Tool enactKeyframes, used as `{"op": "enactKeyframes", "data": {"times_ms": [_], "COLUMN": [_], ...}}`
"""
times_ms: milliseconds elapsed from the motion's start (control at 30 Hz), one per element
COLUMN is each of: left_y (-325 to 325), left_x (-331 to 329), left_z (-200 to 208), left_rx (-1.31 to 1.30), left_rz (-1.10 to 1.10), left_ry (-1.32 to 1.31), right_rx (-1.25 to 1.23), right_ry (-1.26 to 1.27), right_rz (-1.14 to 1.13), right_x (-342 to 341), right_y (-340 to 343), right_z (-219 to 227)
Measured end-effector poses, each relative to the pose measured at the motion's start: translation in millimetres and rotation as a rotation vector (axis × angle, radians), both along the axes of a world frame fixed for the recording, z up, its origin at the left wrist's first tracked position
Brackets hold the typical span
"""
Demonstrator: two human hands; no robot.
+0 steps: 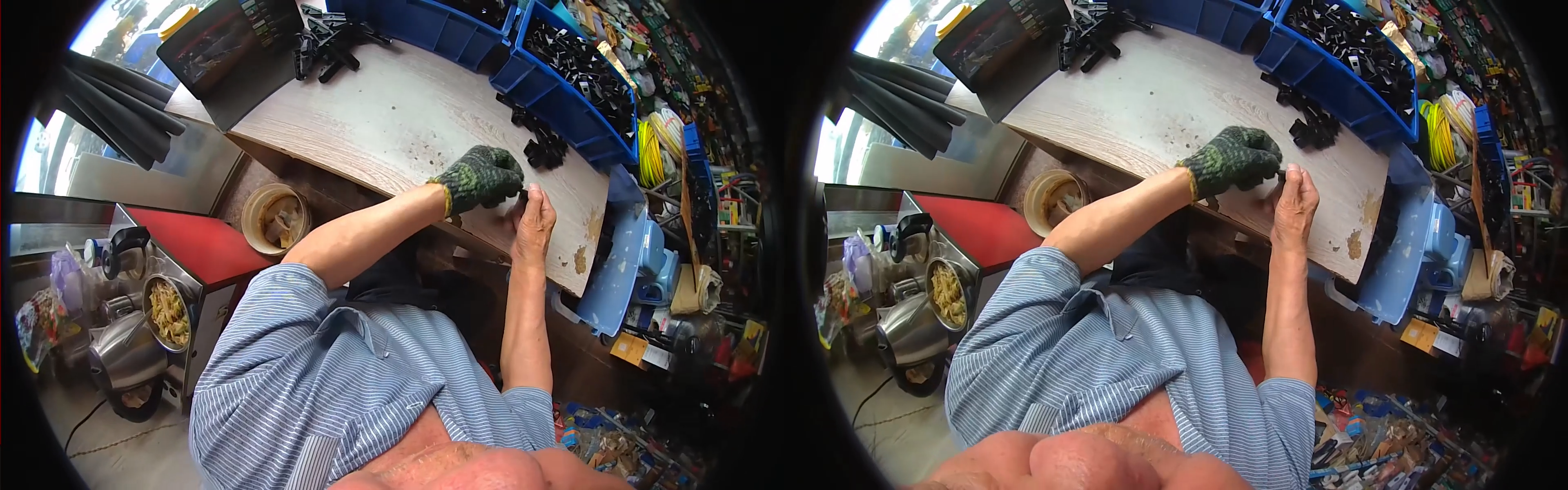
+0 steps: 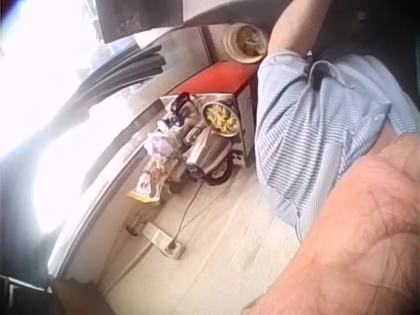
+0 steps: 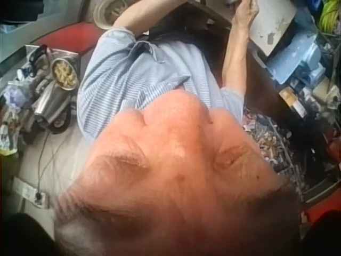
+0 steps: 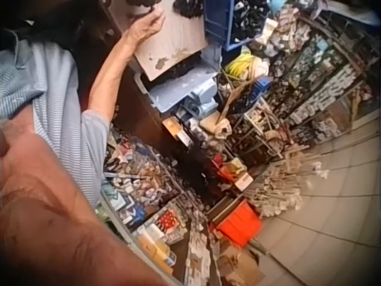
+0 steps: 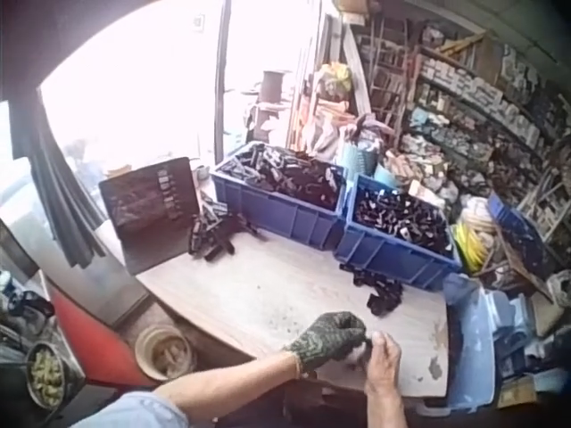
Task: Assembling small black plastic components at a workbench in a factory or workshop setting.
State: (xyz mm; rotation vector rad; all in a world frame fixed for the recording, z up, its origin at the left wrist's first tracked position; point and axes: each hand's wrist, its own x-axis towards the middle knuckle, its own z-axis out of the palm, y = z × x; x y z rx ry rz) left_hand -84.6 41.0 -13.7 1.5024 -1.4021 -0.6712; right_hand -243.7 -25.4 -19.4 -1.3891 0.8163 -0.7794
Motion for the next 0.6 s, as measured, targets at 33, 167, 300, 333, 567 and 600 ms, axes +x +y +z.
{"op": "enactKeyframes", "data": {"times_ms": [33,167,300,333,567,600], "left_y": [14.6,72.2,111.7,114.9,103.3,102.2], "left_x": [2.9,117.2,188.0,191.8,152.0,152.5], "left_z": [-1.1,-2.0,-10.4,-14.6,-7.8,-10.2], "left_rx": [0.006,-0.401,-0.049,-0.033,-0.005,-0.01], "left_rz": [0.149,1.031,1.042,0.956,0.747,0.744], "left_ry": [0.359,-0.714,-1.076,-1.101,-1.299,-1.296], "right_rx": [-0.01,0.167,0.171,0.184,0.183,0.179], "right_ry": [0.018,-0.091,-0.09,-0.075,-0.093,-0.092], "right_rz": [-0.033,-0.093,-0.121,-0.144,-0.184,-0.189], "right_x": [0.6,5.1,9.4,9.7,11.3,11.0], "right_y": [2.0,11.0,9.6,8.3,12.4,12.2], "right_z": [1.5,9.2,8.3,8.1,9.9,9.7]}}
